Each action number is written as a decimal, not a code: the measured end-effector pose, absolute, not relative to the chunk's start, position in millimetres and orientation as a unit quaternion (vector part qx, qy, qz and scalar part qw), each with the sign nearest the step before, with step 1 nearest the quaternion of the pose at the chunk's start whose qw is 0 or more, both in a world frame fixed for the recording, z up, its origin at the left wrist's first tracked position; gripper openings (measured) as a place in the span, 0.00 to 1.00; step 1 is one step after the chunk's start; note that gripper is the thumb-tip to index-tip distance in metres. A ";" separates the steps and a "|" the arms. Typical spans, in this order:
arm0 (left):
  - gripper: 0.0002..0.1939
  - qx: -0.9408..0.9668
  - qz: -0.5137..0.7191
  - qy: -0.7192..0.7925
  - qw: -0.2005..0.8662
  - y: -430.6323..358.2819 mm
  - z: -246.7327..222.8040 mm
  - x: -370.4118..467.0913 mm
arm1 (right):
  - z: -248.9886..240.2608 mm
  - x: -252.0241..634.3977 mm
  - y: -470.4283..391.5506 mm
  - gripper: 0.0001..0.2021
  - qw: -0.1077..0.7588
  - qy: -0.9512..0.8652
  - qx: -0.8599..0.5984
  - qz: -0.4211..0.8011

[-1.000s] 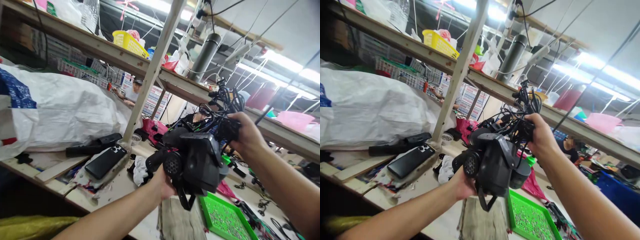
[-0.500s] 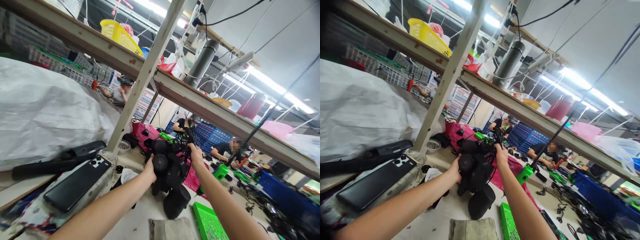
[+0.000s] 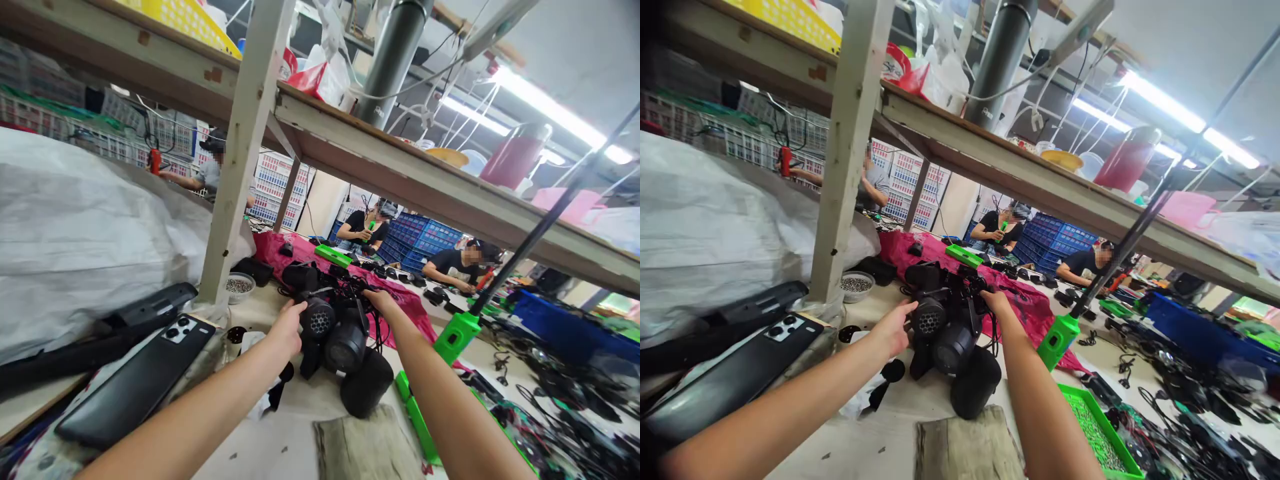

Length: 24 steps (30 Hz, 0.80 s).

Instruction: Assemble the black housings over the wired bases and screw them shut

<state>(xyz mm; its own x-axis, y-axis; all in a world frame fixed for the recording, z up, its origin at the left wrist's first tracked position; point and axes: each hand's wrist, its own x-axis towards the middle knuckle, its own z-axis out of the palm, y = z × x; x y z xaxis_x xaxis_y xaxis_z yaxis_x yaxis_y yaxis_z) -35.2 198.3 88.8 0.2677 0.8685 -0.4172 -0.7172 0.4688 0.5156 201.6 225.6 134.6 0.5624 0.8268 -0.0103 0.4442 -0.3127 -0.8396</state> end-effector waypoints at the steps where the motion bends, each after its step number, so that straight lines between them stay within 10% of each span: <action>1: 0.17 0.123 0.511 0.353 0.774 194.8 88.0 -38.1 | 130.7 202.8 227.1 0.18 0.416 -0.403 -0.783 0.227; 24: 0.42 0.693 0.487 0.401 0.348 115.4 72.8 13.5 | 91.7 216.4 119.5 0.24 0.453 -0.488 -0.730 0.154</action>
<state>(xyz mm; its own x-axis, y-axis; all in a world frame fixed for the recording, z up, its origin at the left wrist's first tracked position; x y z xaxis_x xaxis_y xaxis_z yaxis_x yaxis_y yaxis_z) 13.5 115.4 72.8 0.2039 0.8948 0.3972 0.2165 -0.4369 0.8731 216.4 119.5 91.7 0.4762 0.8520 0.2174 0.5727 -0.1129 -0.8119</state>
